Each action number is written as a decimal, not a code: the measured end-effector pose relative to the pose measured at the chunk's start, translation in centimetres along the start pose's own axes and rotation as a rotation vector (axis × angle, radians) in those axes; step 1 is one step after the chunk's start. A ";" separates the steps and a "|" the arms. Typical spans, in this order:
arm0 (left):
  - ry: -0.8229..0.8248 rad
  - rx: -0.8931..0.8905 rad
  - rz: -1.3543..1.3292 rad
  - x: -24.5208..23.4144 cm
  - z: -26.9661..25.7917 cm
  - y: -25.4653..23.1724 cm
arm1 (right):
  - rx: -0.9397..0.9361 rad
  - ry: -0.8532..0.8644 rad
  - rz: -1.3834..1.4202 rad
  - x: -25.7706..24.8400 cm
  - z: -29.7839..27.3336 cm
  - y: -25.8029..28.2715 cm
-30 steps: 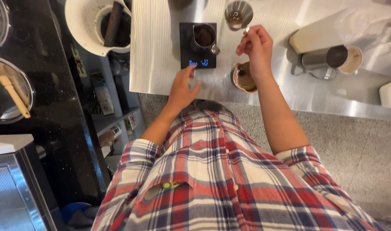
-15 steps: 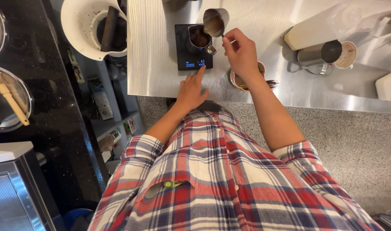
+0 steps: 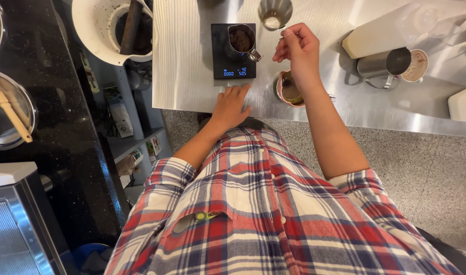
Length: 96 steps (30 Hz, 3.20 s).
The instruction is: The person scoops a dark powder into a metal pitcher on a scale, adds liquid, and froths the mixture with a handheld frother. They then pour milk into a glass, add ice, and combine the frothed mixture with the milk and ice.
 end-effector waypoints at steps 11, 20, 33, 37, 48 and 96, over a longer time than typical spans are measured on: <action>0.024 -0.042 0.004 -0.5 0.7 -0.5 | -0.099 0.022 -0.106 -0.3 0.1 0.1; 0.011 -0.058 0.008 -0.7 1.0 -0.5 | -0.336 0.134 -0.632 3.3 -0.8 2.4; 0.011 -0.011 0.039 -0.6 0.6 -1.0 | 0.052 -0.082 0.128 -1.0 -0.5 -1.0; 0.022 0.011 0.067 -0.5 1.3 -1.0 | 0.035 -0.168 0.123 -4.3 -0.7 0.8; 0.043 0.038 -0.032 -1.5 2.5 -1.8 | -0.162 -0.107 -0.344 -12.0 -5.1 6.9; -0.423 0.116 -1.010 -15.1 9.6 -18.4 | -0.831 0.238 -0.917 -6.4 0.0 15.1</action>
Point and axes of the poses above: each hand's wrist, its own z-axis towards the middle knuckle, its own x-axis out of the palm, y = z × x, the point moved 7 cm from there along z, towards the middle knuckle, and after that the axes turned 10 degrees about -x, right-handed, at the moved point
